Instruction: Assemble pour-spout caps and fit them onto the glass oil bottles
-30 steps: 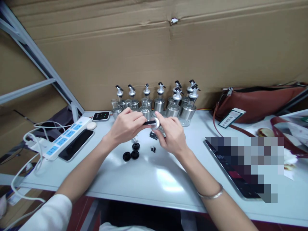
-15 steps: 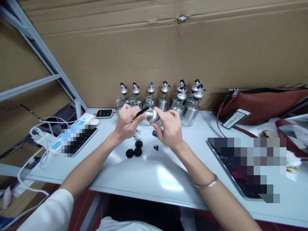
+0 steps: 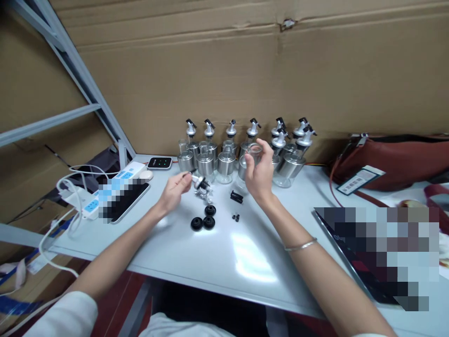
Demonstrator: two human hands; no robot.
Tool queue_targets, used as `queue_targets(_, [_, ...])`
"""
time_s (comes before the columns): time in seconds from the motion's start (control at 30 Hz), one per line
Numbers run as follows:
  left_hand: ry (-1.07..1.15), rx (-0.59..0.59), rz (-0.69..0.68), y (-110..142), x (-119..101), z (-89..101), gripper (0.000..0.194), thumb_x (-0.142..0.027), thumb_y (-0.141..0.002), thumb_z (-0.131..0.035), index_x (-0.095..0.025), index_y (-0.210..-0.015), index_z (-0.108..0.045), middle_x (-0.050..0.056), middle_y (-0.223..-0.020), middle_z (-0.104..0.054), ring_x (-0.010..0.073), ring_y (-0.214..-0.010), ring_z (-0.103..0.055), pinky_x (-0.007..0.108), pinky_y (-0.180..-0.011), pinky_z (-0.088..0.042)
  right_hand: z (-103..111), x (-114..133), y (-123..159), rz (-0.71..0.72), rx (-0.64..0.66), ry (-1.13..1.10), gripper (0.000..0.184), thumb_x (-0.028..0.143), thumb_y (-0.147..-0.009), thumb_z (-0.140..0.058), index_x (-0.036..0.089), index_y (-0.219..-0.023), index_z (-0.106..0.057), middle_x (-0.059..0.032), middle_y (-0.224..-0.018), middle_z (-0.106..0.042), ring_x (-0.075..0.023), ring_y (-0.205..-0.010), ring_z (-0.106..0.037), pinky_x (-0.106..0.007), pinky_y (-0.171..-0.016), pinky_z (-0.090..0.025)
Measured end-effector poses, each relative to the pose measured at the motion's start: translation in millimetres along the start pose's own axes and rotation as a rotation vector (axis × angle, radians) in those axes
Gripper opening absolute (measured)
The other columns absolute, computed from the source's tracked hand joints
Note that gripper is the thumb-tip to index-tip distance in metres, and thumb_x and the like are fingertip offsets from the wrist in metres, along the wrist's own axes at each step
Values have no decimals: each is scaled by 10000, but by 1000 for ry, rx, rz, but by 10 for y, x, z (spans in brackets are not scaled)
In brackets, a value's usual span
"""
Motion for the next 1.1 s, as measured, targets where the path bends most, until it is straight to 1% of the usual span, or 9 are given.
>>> queue_targets(0.1, [-229,147,-94,159,-67,-266,509,-558,-925,-345,-171,-610,-445,-30,-554,-390,102,-539,-371,244,-527,-320,-146,-177,-32,-48,8,-11,405,419,-929,-392,240,-1292,-370,-84,-960,-604,-236,-854,-616,-437,-782,-498])
queue_targets(0.23, [-414,244,-189,248,-90,-422,497,-476,-963,-300,-179,-585,-427,-19,-550,-446,125,-557,-426,258,-572,-349,-252,-319,-18,-33,5,22,393,388,-913,-417,209,-1262,-405,-87,-958,-584,-235,-855,-595,-438,-779,-489])
queue_targets(0.5, [-516,328,-249,322,10,-517,444,-412,-974,-313,-188,-605,-417,-20,-564,-468,134,-566,-442,259,-588,-358,-355,-487,24,-20,33,54,364,357,-920,-416,241,-1265,-422,-83,-993,-547,-234,-891,-571,-473,-820,-488])
queue_targets(0.7, [-414,388,-168,333,-6,-568,430,-394,-966,-351,-184,-595,-411,-34,-567,-425,119,-566,-423,254,-576,-343,-325,-389,-84,86,31,123,318,301,-931,-384,188,-1209,-488,-158,-1162,-498,-286,-1109,-495,-529,-925,-427])
queue_targets(0.8, [-248,435,-47,340,22,-588,420,-381,-949,-397,-177,-582,-396,-44,-564,-384,101,-555,-397,240,-560,-327,-258,-202,-109,150,72,169,304,276,-943,-364,206,-1201,-509,-166,-1260,-460,-296,-1207,-432,-531,-969,-391])
queue_targets(0.87, [-148,459,30,352,44,-600,415,-393,-935,-418,-172,-584,-397,-47,-572,-356,94,-556,-374,235,-554,-314,-152,39,-61,218,86,204,278,269,-939,-392,223,-1169,-540,-147,-1253,-476,-306,-1210,-430,-536,-958,-389])
queue_targets(0.9, [-108,474,61,363,51,-611,415,-404,-928,-426,-171,-587,-397,-48,-576,-347,91,-557,-363,235,-551,-305,-106,184,-13,255,110,201,251,266,-929,-428,232,-1139,-563,-130,-1202,-512,-301,-1166,-465,-525,-932,-406])
queue_targets(1.0, [-5,544,138,418,60,-678,414,-435,-910,-446,-167,-598,-414,-51,-575,-347,87,-553,-348,234,-540,-290,-110,747,288,489,342,88,141,255,-891,-544,252,-1013,-613,-80,-979,-607,-242,-936,-570,-419,-785,-464])
queue_targets(1.1, [65,603,187,476,51,-743,384,-438,-900,-463,-162,-633,-470,-53,-570,-379,85,-552,-364,230,-537,-297,-70,1099,553,592,461,-13,106,226,-883,-569,234,-979,-612,-67,-883,-619,-207,-826,-577,-362,-690,-458])
Point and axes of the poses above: each hand's wrist, its own y-axis away from the middle knuckle, its own z-axis out of the back of the hand, x = y × z, the point moved 10 cm from there along -y, towards the middle knuckle
